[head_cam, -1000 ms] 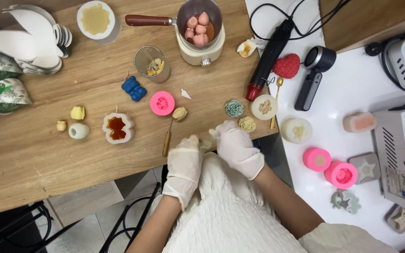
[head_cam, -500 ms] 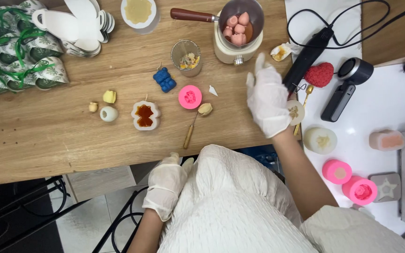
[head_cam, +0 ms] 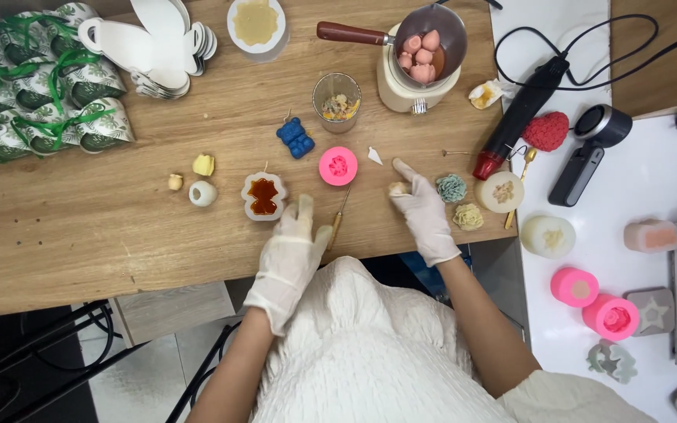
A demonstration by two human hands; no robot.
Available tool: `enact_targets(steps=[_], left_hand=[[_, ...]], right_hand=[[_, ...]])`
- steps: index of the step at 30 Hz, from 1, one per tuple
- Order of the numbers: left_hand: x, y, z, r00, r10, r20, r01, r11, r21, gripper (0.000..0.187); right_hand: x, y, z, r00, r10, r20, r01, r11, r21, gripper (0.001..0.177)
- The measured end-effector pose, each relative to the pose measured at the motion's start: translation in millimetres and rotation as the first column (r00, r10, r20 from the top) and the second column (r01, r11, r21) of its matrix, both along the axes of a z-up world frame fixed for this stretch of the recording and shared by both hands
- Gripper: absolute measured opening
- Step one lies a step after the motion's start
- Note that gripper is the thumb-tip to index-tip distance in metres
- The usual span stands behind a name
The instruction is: The person wearing gloves demolds small shaped candles from pink silicone molds and arranges the candles on the table. They then open white butterfly-shaped gift boxes, place a candle inside, and handle green ribbon and packaged items on the table.
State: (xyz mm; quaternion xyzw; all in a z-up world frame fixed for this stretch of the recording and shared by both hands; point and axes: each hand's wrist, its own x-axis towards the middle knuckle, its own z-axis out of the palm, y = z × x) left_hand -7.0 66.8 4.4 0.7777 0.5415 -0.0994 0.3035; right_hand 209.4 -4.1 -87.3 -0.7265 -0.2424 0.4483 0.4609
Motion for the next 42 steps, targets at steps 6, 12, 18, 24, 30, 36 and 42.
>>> enact_targets(steps=[6,12,18,24,30,36,42], left_hand=[[53.5,53.4,-69.5,0.952,-0.269,0.148,0.212,0.925,0.316,0.088],[68.1,74.4,-110.8,0.965,-0.244,0.100,0.226,0.960,0.167,0.087],[55.9,52.6,-45.3,0.961,-0.052,0.272,0.017,0.991,0.131,0.077],[70.5,-12.7,-25.1,0.762,-0.400,0.509,0.210,0.897,0.389,0.092],[89.5,-32.5,23.9,0.605,-0.546,0.580,0.293,0.830,0.475,0.102],[49.4,31.4,-1.3,0.700,-0.517,0.493,0.182,0.797,0.577,0.074],[33.6,67.0,-45.9,0.824,-0.111,0.556,0.119,0.993,0.021,0.019]], right_hand=[[26.4,-32.0,-45.1,0.886,-0.049,-0.461,0.105,0.990,0.096,0.041],[2.7,-34.0,-37.7,0.886,-0.117,0.448,0.029,0.980,0.199,0.023],[-6.7,-37.1,3.0,0.630,-0.101,0.770,-0.034,0.987,0.157,0.059],[-33.9,-39.9,51.8,0.882,-0.300,-0.365,0.352,0.932,0.085,0.054],[-6.8,-107.1,48.3,0.803,-0.521,-0.290,0.556,0.829,0.050,0.045],[53.7,-245.8,22.9,0.143,-0.987,-0.076,0.978,0.153,-0.144,0.048],[74.1,-432.5,-169.1,0.427,0.504,0.750,0.592,0.471,-0.654,0.034]])
